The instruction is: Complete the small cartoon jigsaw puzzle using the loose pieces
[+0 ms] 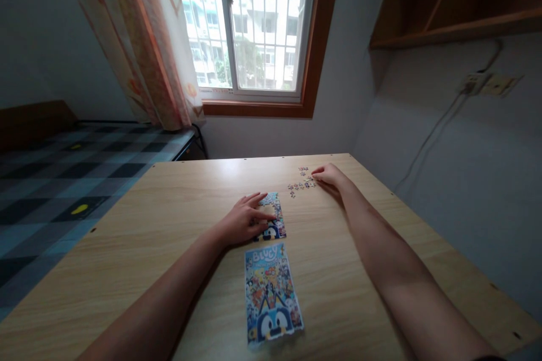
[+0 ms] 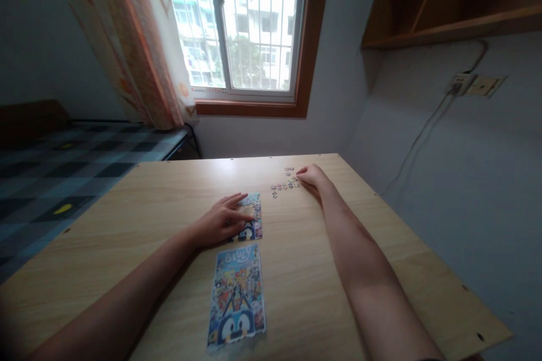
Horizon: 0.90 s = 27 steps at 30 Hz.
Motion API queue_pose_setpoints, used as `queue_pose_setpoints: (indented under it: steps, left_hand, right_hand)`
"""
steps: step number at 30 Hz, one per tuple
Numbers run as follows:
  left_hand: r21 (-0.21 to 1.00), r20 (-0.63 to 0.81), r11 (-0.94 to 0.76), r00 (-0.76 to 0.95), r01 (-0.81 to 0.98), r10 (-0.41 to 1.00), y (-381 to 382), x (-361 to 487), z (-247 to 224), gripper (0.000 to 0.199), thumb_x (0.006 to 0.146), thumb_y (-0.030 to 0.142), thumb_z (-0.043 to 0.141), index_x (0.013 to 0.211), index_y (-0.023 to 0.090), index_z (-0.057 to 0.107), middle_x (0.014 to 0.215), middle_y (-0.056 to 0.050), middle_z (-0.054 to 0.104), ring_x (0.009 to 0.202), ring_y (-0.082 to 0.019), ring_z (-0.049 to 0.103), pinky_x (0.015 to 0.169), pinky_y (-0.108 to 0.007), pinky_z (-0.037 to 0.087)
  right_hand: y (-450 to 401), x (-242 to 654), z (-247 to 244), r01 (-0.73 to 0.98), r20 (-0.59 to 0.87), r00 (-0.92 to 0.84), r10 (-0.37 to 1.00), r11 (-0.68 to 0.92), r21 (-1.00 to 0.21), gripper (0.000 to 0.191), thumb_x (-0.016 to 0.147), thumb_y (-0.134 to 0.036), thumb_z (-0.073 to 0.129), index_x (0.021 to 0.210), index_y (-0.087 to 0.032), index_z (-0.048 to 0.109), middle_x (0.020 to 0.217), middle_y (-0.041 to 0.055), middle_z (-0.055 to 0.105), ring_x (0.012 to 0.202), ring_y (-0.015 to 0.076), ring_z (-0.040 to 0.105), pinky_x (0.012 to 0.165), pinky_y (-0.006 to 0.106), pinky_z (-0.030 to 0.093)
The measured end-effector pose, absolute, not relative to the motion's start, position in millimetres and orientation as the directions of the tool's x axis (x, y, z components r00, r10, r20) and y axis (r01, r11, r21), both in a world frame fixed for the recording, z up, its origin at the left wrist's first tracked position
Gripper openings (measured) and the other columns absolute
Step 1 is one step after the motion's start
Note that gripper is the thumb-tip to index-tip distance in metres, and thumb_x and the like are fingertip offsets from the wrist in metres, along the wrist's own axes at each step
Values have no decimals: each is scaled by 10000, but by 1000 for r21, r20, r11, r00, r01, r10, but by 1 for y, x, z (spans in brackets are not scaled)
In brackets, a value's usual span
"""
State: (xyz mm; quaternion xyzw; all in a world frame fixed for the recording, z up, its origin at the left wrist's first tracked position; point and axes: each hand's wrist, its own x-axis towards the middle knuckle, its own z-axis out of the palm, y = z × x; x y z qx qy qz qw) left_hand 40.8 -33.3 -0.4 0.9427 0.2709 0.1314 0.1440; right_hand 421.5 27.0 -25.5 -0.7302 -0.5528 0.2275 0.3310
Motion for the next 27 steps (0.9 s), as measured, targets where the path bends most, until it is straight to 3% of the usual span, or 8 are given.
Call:
queue_pose_setpoints:
  steps: [6,11,20,27]
  left_hand:
    - [573,346,-681,619,455,705,-18,32,-7,456,923,481,561,1283,241,704,1537,-115,483,1406,-325,461,1175,-511,376]
    - [735,429,-548,353,399,832,-3,24,-14,501,893,511,543,1262,202,685,1414,-132,591,1332,-311,535,1065,-497,493]
    - [794,462,-404,-19,453,887,7,19,-17,357,864,381,521,1072,176,725,1147,-106,726,1051,-263,677,922,-424,569]
    - [818,436,-357,-80,452,896,8,18,-16,323,838,329,529,1040,172,726,1094,-101,746,1028,-259,685,886,-405,575]
  right_hand:
    - [31,414,-28,787,54,248,967,-168,-594,275,758,-250,758,1023,-204,813,956,53,793,857,175,707,735,214,476]
    - [26,415,-24,838,53,250,967,-189,-511,266,819,-249,693,1059,-223,804,1007,35,793,882,152,707,719,196,462]
    - [11,401,-2,886,34,366,930,-337,-319,204,757,-366,744,912,-264,831,957,57,791,892,224,700,713,262,459]
    - [13,405,3,878,-30,388,921,-379,-292,129,730,-292,789,843,-242,828,873,67,779,801,201,690,680,256,460]
